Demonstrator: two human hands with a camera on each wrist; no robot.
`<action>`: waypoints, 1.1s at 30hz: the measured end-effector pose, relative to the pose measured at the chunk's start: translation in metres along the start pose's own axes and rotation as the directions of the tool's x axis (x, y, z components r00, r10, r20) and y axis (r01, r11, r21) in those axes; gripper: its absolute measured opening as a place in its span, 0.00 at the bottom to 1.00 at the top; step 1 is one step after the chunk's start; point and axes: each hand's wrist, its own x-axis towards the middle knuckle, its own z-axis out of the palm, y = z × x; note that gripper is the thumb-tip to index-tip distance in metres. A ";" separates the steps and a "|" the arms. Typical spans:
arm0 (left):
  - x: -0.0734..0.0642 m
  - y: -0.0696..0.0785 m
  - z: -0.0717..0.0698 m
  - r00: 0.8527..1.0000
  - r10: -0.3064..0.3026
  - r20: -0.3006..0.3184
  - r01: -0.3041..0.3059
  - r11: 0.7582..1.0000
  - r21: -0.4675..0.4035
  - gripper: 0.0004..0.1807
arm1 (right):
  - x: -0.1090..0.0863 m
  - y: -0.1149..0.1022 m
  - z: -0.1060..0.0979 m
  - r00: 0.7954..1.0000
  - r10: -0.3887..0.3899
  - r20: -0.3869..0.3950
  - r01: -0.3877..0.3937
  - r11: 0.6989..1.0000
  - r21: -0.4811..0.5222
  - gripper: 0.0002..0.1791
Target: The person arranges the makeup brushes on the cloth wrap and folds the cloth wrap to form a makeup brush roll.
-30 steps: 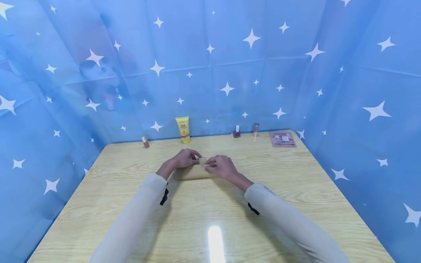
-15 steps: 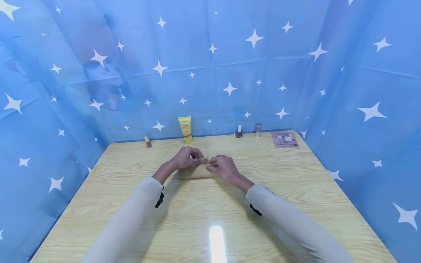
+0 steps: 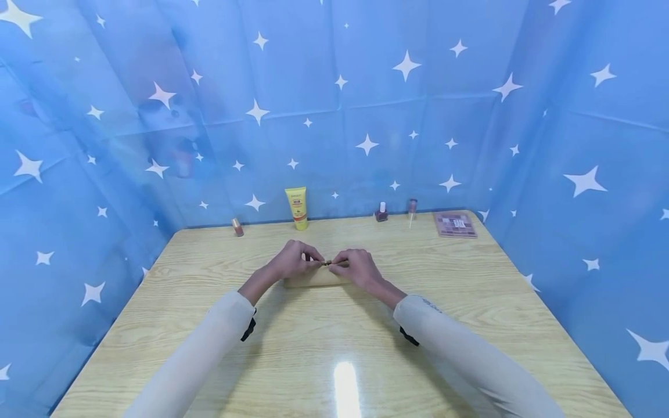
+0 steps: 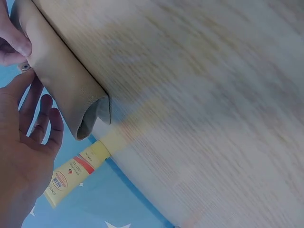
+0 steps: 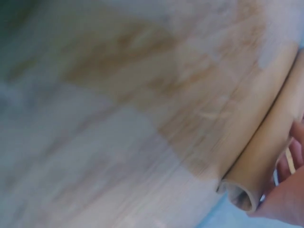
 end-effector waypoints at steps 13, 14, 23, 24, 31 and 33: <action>-0.002 0.010 0.001 0.998 0.046 0.048 -0.052 0.987 0.152 0.07 | 0.000 -0.002 -0.001 1.000 0.011 -0.006 -0.011 1.000 0.023 0.04; -0.002 0.010 0.002 0.997 0.049 0.053 -0.057 0.985 0.160 0.07 | 0.000 -0.002 -0.001 1.000 0.014 -0.004 -0.014 1.000 0.023 0.04; -0.003 0.011 0.009 0.999 0.006 0.047 -0.013 0.988 0.156 0.06 | -0.001 -0.001 0.001 0.999 -0.036 -0.007 0.036 0.999 -0.017 0.11; -0.004 0.011 0.009 0.999 0.005 0.042 -0.012 0.989 0.147 0.06 | -0.001 0.000 0.002 0.999 -0.051 -0.007 0.051 0.998 -0.045 0.11; -0.004 0.010 0.013 0.999 0.048 -0.010 -0.046 0.992 0.116 0.07 | -0.001 0.000 0.001 0.993 -0.120 -0.015 0.116 0.977 -0.178 0.10; -0.003 0.011 0.014 0.998 0.055 -0.023 -0.052 0.992 0.119 0.06 | -0.001 0.000 0.001 0.991 -0.131 -0.019 0.124 0.973 -0.192 0.11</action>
